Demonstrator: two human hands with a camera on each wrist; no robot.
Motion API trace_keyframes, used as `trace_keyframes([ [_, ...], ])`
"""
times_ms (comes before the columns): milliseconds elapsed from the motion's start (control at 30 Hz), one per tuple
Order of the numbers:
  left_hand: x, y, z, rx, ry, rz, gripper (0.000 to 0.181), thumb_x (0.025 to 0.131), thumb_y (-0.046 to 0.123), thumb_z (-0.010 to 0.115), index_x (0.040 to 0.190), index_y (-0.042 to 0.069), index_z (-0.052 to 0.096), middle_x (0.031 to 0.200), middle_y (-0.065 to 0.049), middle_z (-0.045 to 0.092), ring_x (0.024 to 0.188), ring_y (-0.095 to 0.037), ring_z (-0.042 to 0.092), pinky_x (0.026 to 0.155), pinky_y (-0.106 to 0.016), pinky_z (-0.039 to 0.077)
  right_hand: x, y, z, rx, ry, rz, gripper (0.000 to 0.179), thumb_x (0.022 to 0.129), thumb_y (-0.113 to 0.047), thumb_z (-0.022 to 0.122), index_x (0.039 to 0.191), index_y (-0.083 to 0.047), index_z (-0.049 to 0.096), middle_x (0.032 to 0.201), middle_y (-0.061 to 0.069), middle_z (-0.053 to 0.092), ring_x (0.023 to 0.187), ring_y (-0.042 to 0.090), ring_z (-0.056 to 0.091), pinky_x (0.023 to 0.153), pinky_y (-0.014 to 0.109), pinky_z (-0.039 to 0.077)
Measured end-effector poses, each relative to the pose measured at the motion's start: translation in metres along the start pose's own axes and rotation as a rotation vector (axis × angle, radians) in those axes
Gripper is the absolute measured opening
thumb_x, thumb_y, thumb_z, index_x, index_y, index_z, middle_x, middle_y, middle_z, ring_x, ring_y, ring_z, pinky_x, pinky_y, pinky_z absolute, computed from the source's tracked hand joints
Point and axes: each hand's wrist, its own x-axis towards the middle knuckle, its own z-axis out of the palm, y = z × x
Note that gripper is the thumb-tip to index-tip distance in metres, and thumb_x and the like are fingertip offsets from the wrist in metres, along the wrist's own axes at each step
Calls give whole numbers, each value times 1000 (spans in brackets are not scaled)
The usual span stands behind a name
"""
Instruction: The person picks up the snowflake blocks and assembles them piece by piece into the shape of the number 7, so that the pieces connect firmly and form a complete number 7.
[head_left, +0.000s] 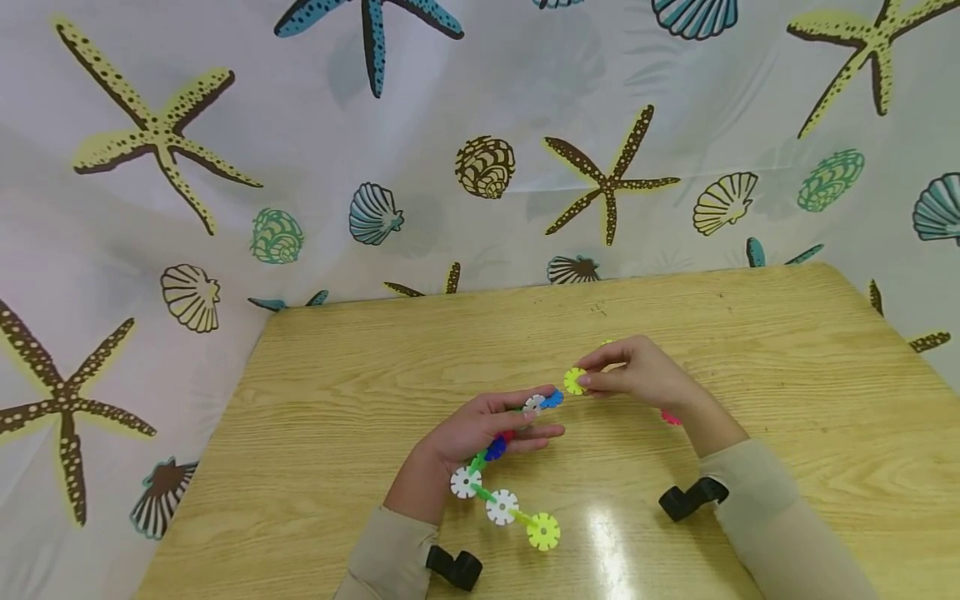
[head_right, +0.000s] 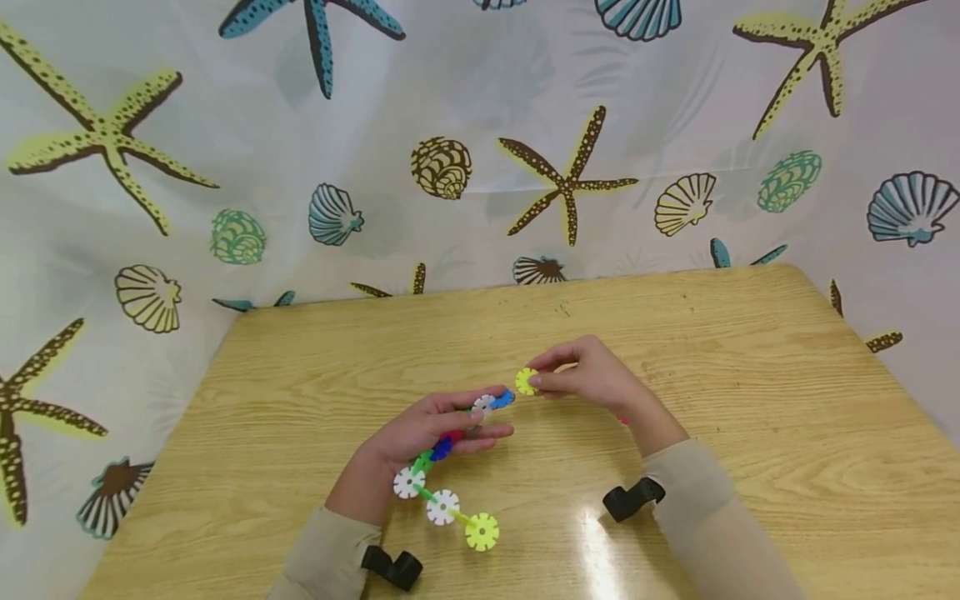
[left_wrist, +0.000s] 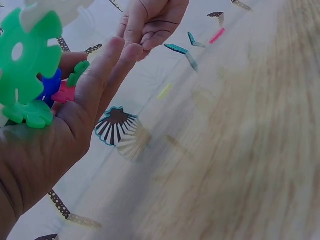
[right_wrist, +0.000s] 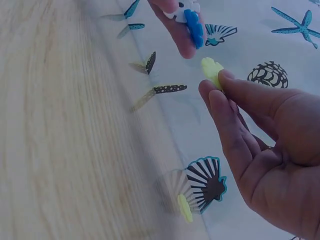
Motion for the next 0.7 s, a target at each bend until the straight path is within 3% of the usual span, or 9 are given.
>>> trace_keyframes([
  [200,0,0,1,3,2,-7,46,106,11,48,151,4,43,163,-6,32,132,-31,55,106,-35,50,-2,-7,4,5,-3,-25,30,93,-16,71,118,1,71,111,15,70,95,27,73,87,45,61],
  [700,-2,2,0,-10,-31,7,47,107,12,46,152,3,40,163,-8,31,134,-33,54,106,-36,50,-1,-7,8,24,-44,-37,27,93,-14,72,114,1,72,111,15,70,92,21,74,86,42,62],
])
